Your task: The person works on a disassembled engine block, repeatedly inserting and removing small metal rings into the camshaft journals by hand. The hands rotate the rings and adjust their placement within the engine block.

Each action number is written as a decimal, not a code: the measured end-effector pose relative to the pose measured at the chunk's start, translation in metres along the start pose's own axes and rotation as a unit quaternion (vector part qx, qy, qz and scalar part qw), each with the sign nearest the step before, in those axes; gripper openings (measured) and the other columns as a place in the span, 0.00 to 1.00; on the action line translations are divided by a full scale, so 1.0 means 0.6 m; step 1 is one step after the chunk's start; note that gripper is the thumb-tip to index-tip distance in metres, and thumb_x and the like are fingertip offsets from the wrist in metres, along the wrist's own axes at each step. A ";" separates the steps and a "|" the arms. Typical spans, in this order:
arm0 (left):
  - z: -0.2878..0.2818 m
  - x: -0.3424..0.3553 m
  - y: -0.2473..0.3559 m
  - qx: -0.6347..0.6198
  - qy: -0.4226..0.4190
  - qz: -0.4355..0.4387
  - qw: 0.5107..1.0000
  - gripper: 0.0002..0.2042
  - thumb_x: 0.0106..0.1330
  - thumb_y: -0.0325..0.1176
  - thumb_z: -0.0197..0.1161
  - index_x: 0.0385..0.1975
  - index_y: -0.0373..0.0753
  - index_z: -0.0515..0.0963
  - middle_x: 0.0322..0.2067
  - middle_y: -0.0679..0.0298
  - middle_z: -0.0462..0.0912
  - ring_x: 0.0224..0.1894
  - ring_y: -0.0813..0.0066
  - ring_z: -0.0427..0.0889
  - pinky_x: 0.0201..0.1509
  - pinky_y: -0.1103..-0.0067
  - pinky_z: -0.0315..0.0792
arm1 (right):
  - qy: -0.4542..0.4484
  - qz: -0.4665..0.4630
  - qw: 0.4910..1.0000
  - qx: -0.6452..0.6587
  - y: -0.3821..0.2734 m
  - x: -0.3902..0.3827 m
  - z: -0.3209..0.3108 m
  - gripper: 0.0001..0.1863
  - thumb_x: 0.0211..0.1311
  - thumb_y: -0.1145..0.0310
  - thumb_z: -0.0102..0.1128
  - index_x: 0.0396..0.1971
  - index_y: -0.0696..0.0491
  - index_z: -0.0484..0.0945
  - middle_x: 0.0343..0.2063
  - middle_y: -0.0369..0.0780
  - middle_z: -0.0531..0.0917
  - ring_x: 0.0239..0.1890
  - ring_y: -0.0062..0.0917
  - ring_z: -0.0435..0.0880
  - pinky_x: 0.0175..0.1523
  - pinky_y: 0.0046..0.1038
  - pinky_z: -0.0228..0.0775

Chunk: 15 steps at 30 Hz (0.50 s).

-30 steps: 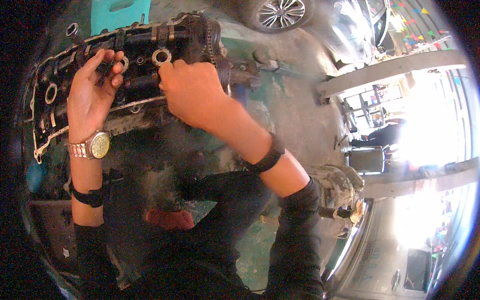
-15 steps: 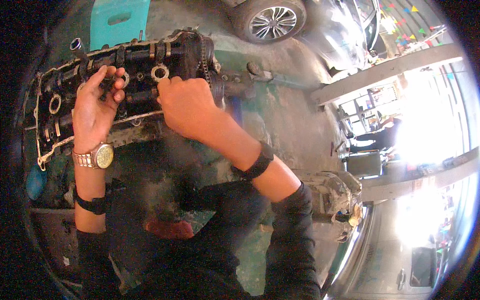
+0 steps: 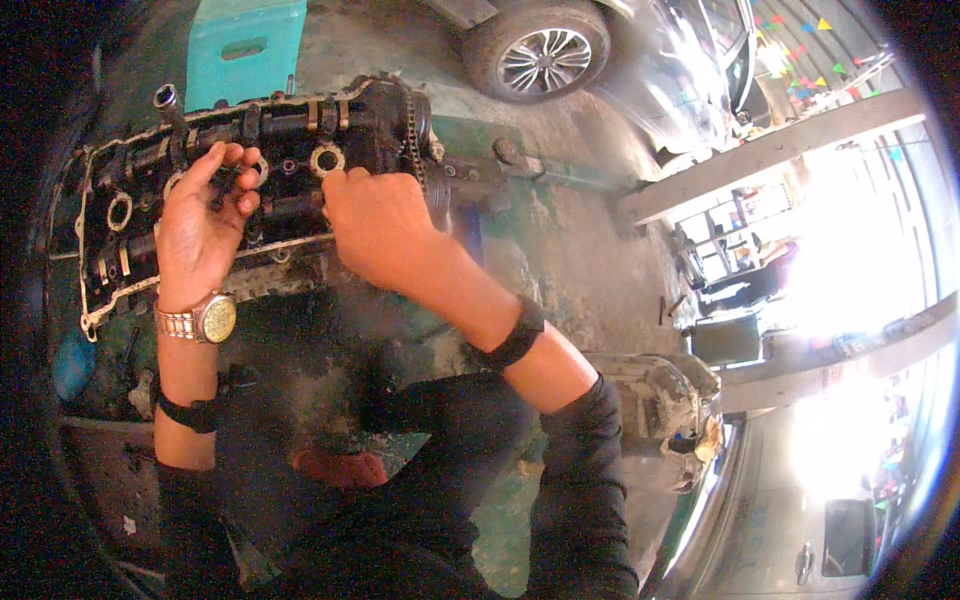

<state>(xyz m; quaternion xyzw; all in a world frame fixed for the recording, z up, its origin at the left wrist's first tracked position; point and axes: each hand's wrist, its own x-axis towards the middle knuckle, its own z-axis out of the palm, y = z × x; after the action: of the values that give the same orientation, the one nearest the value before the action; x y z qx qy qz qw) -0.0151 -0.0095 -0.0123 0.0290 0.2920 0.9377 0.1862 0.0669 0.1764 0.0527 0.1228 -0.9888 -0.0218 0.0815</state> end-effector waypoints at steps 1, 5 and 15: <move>0.000 0.000 0.000 0.004 0.001 0.002 1.000 0.09 0.69 0.36 0.59 0.39 0.36 0.76 0.37 0.60 0.81 0.33 0.76 0.80 0.34 0.80 0.73 | -0.015 0.019 1.000 -0.006 -0.002 0.004 0.001 0.14 0.64 0.60 0.56 0.27 0.57 0.74 0.25 0.50 0.81 0.30 0.47 0.82 0.34 0.47 0.71; 0.000 -0.001 0.003 0.005 -0.003 0.008 1.000 0.09 0.68 0.36 0.60 0.38 0.36 0.76 0.38 0.60 0.81 0.33 0.76 0.80 0.33 0.80 0.74 | -0.090 0.064 0.994 -0.015 -0.002 0.012 -0.005 0.14 0.64 0.60 0.56 0.27 0.56 0.74 0.23 0.49 0.82 0.28 0.48 0.82 0.34 0.46 0.71; 0.005 -0.004 0.004 0.002 0.006 0.007 1.000 0.10 0.68 0.36 0.60 0.39 0.36 0.76 0.37 0.60 0.81 0.33 0.76 0.80 0.33 0.80 0.73 | -0.025 -0.006 1.000 -0.013 -0.001 0.002 -0.006 0.14 0.64 0.59 0.56 0.28 0.56 0.74 0.25 0.49 0.81 0.29 0.47 0.81 0.34 0.46 0.70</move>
<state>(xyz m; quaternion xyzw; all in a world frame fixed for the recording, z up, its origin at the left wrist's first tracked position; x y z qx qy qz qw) -0.0131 -0.0108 -0.0083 0.0256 0.2946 0.9385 0.1782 0.0664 0.1757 0.0563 0.1275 -0.9894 -0.0378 0.0579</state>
